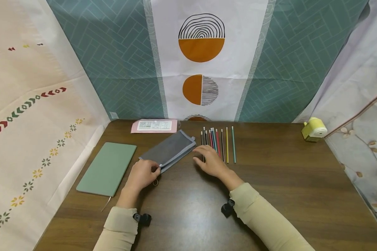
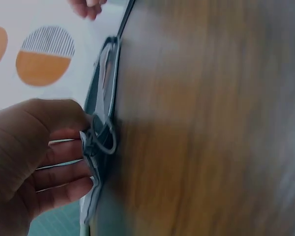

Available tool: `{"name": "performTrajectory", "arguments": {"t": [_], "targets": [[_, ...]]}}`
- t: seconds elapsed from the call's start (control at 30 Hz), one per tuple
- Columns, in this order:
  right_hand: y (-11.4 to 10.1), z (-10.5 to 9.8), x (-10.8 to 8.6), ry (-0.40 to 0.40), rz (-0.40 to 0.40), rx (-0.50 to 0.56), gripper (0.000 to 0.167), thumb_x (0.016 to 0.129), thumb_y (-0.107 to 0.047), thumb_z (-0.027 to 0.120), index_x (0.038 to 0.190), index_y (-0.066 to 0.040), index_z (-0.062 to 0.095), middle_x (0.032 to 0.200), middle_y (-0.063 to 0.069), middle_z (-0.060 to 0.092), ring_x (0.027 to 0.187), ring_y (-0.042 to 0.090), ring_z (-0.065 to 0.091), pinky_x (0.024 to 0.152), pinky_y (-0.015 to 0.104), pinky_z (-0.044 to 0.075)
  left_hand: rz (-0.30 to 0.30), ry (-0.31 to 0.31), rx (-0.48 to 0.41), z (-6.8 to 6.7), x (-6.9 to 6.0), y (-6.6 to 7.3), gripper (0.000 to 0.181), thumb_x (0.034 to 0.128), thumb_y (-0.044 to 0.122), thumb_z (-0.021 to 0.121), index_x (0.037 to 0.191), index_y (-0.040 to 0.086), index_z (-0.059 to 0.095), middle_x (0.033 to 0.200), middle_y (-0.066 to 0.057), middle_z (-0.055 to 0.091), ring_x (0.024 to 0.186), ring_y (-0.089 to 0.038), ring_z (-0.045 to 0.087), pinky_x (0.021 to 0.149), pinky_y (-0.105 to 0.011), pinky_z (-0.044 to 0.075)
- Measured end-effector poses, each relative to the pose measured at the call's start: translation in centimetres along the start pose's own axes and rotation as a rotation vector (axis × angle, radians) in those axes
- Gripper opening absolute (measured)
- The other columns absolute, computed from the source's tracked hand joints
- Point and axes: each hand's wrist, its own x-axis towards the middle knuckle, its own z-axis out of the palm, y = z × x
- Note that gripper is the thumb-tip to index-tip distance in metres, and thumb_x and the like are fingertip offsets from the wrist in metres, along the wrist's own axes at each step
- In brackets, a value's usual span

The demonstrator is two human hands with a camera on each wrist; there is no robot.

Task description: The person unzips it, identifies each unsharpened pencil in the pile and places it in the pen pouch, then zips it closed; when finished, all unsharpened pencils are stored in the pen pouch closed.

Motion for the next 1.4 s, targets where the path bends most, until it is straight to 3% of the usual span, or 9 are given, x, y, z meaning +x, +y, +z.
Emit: {"name": "performTrajectory", "arguments": {"t": [0.2, 0.57, 0.9, 1.07, 1.23, 1.4], "targets": [[0.3, -0.3, -0.3, 0.029, 0.042, 0.034, 0.03, 0.096, -0.014, 0.071, 0.121, 0.002, 0.069, 0.121, 0.015, 0.068, 0.117, 0.032, 0.062, 0.101, 0.048, 0.051, 0.013, -0.033, -0.014, 0.8, 0.3, 2.2, 0.012, 0.0799, 0.012, 0.073, 0.068, 0.014, 0.072, 0.059, 0.008, 0.058, 0.053, -0.01, 0.045, 0.054, -0.033, 0.043], [1.4, -1.2, -1.0, 0.156, 0.031, 0.031, 0.024, 0.092, -0.009, 0.074, 0.112, 0.003, 0.072, 0.111, 0.015, 0.073, 0.104, 0.031, 0.07, 0.091, 0.047, 0.056, -0.015, -0.09, -0.15, 2.8, 0.7, 5.3, 0.022, 0.0809, 0.007, 0.072, 0.061, 0.014, 0.064, 0.054, 0.01, 0.054, 0.053, -0.008, 0.048, 0.051, -0.026, 0.044], [2.7, -2.6, -2.0, 0.227, 0.072, 0.011, 0.021, 0.089, -0.008, 0.077, 0.107, 0.002, 0.074, 0.106, 0.015, 0.074, 0.097, 0.03, 0.071, 0.088, 0.046, 0.057, -0.058, 0.049, -0.194, 3.5, 0.4, 6.6, 0.016, 0.0823, 0.007, 0.073, 0.067, 0.012, 0.07, 0.059, 0.008, 0.058, 0.055, -0.009, 0.05, 0.054, -0.026, 0.046], [3.1, -3.8, -2.5, 0.26, 0.152, 0.051, 0.019, 0.091, -0.007, 0.075, 0.106, 0.003, 0.075, 0.103, 0.014, 0.075, 0.09, 0.028, 0.072, 0.079, 0.046, 0.059, -0.079, 0.112, -0.234, 3.6, 0.2, 6.9, 0.012, 0.0819, 0.006, 0.075, 0.072, 0.012, 0.075, 0.064, 0.006, 0.065, 0.059, -0.009, 0.056, 0.057, -0.028, 0.05], [3.6, -5.3, -3.1, 0.28, 0.259, 0.148, 0.018, 0.093, -0.007, 0.072, 0.107, 0.004, 0.074, 0.101, 0.015, 0.075, 0.09, 0.029, 0.072, 0.081, 0.046, 0.06, -0.094, 0.215, -0.248, 3.7, 0.4, 7.3, 0.007, 0.0791, 0.007, 0.076, 0.075, 0.012, 0.08, 0.069, 0.003, 0.072, 0.065, -0.014, 0.066, 0.062, -0.034, 0.056], [4.5, -6.1, -3.8, 0.309, 0.332, 0.17, 0.019, 0.095, -0.01, 0.071, 0.107, 0.004, 0.074, 0.099, 0.015, 0.076, 0.089, 0.031, 0.072, 0.081, 0.047, 0.06, -0.138, 0.25, -0.31, 3.9, 0.6, 7.5, 0.006, 0.0783, 0.007, 0.076, 0.074, 0.01, 0.079, 0.068, 0.003, 0.072, 0.062, -0.011, 0.065, 0.06, -0.032, 0.056]]}}
